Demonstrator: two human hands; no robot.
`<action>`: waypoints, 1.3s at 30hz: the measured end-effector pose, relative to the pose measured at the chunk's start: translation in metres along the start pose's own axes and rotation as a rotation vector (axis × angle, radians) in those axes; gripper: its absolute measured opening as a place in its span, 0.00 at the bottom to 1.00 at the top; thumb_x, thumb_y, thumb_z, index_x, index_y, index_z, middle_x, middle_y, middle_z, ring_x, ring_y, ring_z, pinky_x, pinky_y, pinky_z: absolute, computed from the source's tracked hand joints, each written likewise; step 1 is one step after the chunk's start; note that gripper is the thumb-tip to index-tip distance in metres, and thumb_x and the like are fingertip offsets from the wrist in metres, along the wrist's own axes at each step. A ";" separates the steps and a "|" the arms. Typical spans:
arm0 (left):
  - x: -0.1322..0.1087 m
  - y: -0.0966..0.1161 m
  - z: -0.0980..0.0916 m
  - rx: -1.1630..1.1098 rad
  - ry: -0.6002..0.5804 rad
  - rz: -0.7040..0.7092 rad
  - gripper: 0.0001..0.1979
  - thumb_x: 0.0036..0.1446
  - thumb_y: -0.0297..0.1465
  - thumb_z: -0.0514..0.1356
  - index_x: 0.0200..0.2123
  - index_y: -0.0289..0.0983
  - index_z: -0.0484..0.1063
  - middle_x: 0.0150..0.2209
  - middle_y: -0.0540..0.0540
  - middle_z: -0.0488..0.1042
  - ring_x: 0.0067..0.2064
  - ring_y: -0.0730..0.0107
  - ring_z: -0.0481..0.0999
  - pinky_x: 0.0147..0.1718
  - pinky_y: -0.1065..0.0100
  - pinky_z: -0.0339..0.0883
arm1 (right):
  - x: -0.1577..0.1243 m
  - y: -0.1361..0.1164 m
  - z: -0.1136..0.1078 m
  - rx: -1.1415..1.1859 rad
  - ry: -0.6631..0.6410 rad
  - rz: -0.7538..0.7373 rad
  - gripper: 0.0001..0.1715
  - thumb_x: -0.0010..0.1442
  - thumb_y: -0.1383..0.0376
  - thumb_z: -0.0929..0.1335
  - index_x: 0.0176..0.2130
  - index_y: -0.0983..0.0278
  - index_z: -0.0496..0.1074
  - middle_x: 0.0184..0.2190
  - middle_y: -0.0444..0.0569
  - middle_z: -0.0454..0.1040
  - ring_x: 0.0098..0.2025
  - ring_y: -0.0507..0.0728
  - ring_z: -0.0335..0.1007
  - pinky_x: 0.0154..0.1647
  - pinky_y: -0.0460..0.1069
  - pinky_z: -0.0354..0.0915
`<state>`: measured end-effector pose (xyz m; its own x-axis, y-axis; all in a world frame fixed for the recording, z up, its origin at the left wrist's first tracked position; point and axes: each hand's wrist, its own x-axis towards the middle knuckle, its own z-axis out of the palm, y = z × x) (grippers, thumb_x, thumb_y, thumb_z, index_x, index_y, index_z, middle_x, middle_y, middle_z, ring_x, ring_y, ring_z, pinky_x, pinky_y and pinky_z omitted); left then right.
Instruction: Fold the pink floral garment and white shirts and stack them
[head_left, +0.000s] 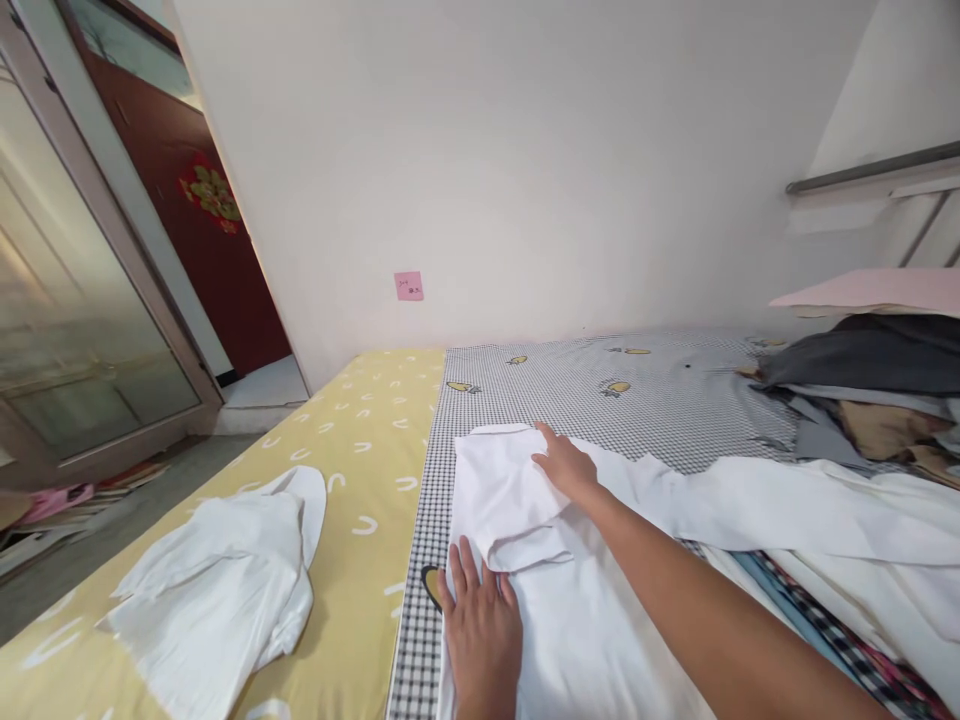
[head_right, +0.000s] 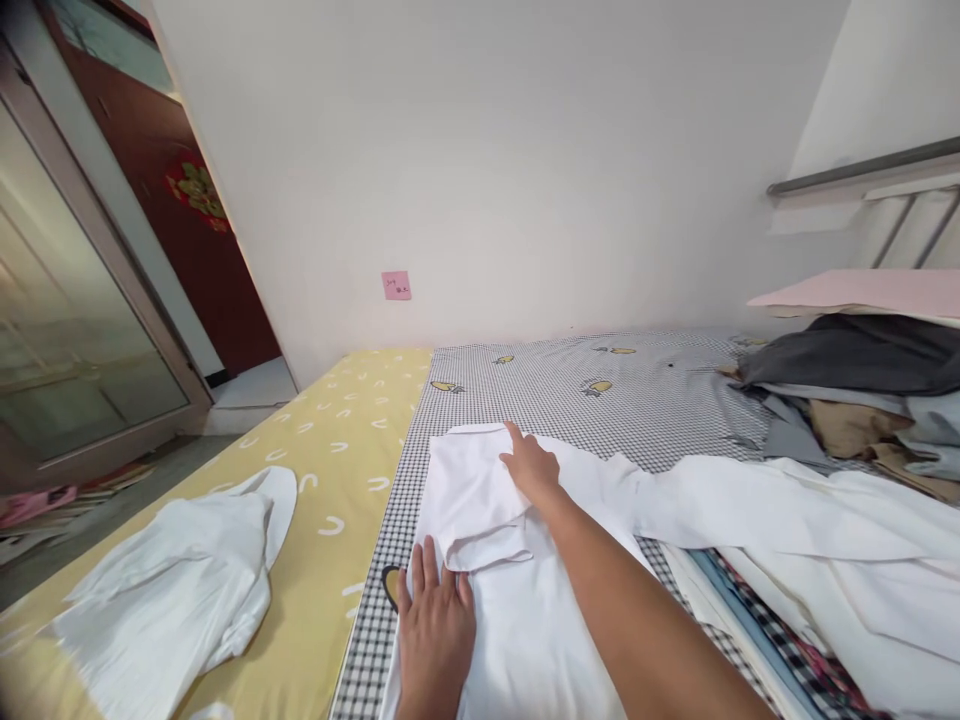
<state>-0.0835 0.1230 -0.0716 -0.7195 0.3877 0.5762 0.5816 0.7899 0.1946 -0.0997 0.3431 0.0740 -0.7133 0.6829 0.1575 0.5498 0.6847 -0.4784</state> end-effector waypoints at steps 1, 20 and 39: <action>0.000 0.000 0.000 0.002 -0.008 -0.004 0.21 0.67 0.33 0.52 0.57 0.35 0.75 0.66 0.33 0.67 0.68 0.44 0.64 0.65 0.38 0.56 | -0.003 0.001 0.001 -0.031 0.038 -0.001 0.33 0.65 0.64 0.65 0.67 0.53 0.59 0.58 0.56 0.71 0.55 0.63 0.70 0.58 0.62 0.58; 0.003 -0.010 0.004 0.241 -0.003 0.144 0.23 0.66 0.31 0.49 0.60 0.33 0.72 0.66 0.29 0.66 0.67 0.41 0.65 0.63 0.39 0.58 | -0.078 -0.013 0.092 0.015 -0.309 -0.215 0.35 0.67 0.41 0.60 0.69 0.43 0.57 0.77 0.46 0.39 0.76 0.73 0.23 0.68 0.76 0.21; 0.015 -0.009 -0.038 -0.040 -0.213 0.012 0.25 0.63 0.22 0.45 0.58 0.29 0.72 0.62 0.31 0.72 0.65 0.51 0.69 0.64 0.46 0.62 | -0.215 0.111 0.050 -0.166 -0.033 -0.425 0.29 0.71 0.54 0.60 0.69 0.45 0.60 0.72 0.44 0.57 0.73 0.70 0.49 0.68 0.73 0.49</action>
<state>-0.0854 0.1041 -0.0346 -0.7738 0.4919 0.3992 0.6022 0.7667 0.2227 0.0934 0.2593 -0.0562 -0.9026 0.3263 0.2808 0.2659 0.9356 -0.2324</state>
